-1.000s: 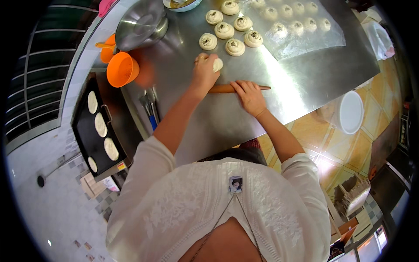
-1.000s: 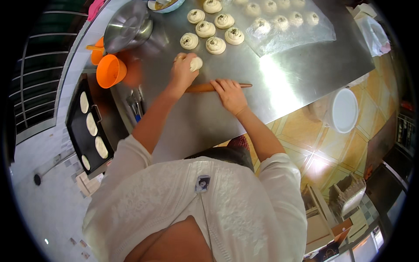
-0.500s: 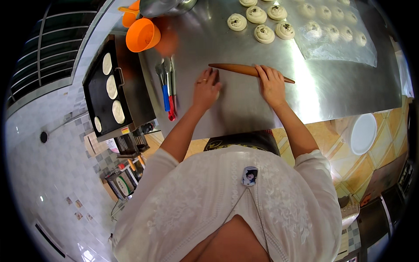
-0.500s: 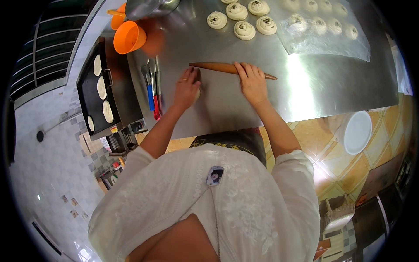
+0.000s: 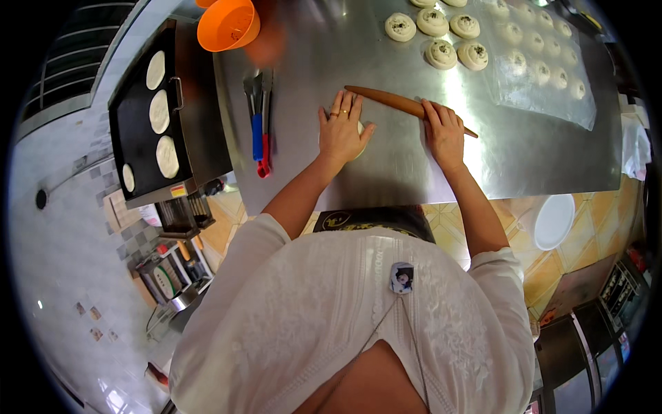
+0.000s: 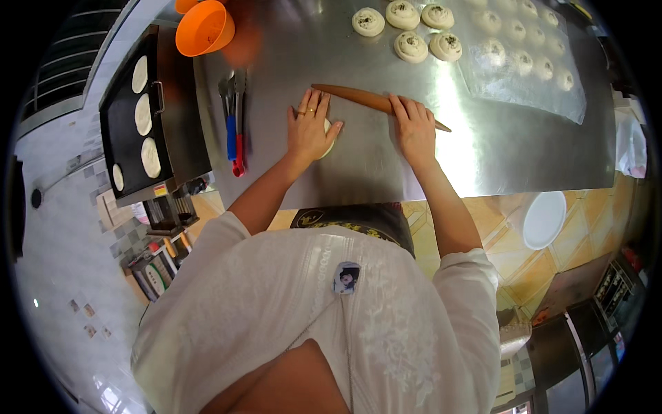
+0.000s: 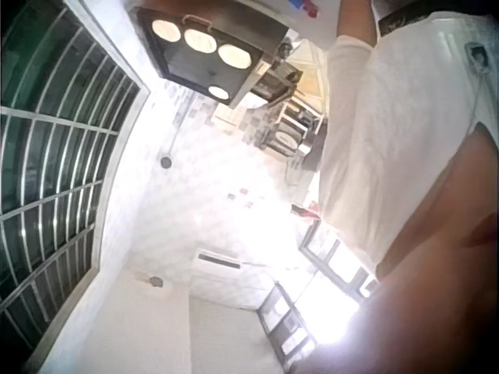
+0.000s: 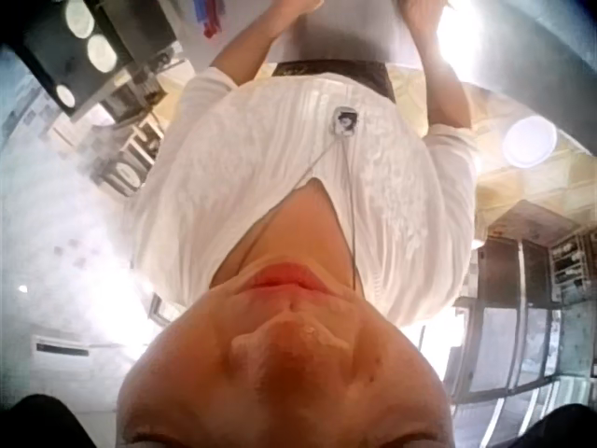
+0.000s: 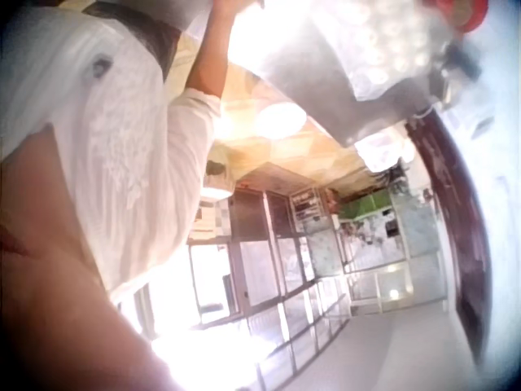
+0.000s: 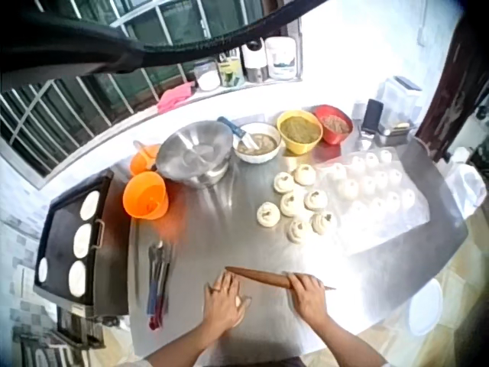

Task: The person rolls dough balls into flat circles using a rolling pin on a stainless steel counter. They then place the flattened dough onto a hot griddle to cook. The process is repeated for multiple dough pieces.

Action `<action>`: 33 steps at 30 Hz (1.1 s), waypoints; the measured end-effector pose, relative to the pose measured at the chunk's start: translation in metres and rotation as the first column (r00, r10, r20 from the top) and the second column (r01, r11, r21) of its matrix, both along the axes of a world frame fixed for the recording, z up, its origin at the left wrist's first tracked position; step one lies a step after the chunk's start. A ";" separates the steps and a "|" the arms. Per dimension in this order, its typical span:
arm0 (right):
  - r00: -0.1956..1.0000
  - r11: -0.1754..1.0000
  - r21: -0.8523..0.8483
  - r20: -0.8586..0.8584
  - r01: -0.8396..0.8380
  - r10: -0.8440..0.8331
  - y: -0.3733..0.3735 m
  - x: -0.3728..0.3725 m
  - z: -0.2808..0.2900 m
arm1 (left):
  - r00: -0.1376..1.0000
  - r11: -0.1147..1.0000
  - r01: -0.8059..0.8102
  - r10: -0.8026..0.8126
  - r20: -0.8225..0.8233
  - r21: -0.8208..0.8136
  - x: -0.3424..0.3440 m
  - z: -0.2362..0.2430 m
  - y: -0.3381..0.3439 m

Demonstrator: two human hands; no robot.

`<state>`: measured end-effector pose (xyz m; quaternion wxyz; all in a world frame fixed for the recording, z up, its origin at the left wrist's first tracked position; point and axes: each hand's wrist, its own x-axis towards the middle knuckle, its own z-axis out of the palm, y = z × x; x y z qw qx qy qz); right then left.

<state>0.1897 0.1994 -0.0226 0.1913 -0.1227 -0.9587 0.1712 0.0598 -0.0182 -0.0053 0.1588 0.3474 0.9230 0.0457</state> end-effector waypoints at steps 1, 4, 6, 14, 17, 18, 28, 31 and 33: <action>1.000 1.000 0.013 0.026 -0.008 0.008 0.001 -0.001 -0.004 | 1.000 1.000 0.002 -0.003 -0.029 -0.021 0.000 0.003 0.003; 0.994 0.999 -0.011 0.099 0.039 -0.038 -0.007 -0.003 0.008 | 0.998 0.980 -0.033 0.022 0.057 0.194 -0.007 -0.007 -0.003; 0.998 0.999 -0.036 0.060 -0.016 0.018 -0.021 -0.004 0.025 | 0.923 0.787 -0.359 0.218 0.317 0.503 -0.025 -0.004 -0.020; 0.935 0.964 -0.084 0.236 -0.253 0.266 -0.112 -0.011 0.037 | 0.997 0.975 -0.074 0.074 0.006 0.207 -0.014 -0.007 -0.080; 0.983 0.992 0.123 0.184 -0.001 -0.022 -0.087 -0.089 0.037 | 0.973 0.929 -0.163 0.207 -0.100 0.333 -0.091 -0.013 -0.031; 0.991 0.997 0.057 0.122 0.050 -0.057 -0.077 -0.108 0.030 | 0.962 0.911 -0.197 0.251 -0.107 0.363 -0.099 -0.011 -0.026; 0.975 0.998 0.023 0.214 0.063 -0.066 -0.097 -0.087 0.026 | 0.988 0.927 -0.096 0.132 -0.077 0.364 -0.092 -0.009 -0.032; 0.984 0.993 -0.005 0.134 0.115 -0.113 -0.080 -0.126 0.026 | 0.973 0.911 -0.125 0.190 -0.131 0.392 -0.109 -0.007 -0.023; 0.981 1.000 -0.014 0.195 0.011 -0.009 -0.099 -0.089 0.027 | 0.987 0.936 -0.031 0.083 -0.134 0.351 -0.094 -0.015 -0.040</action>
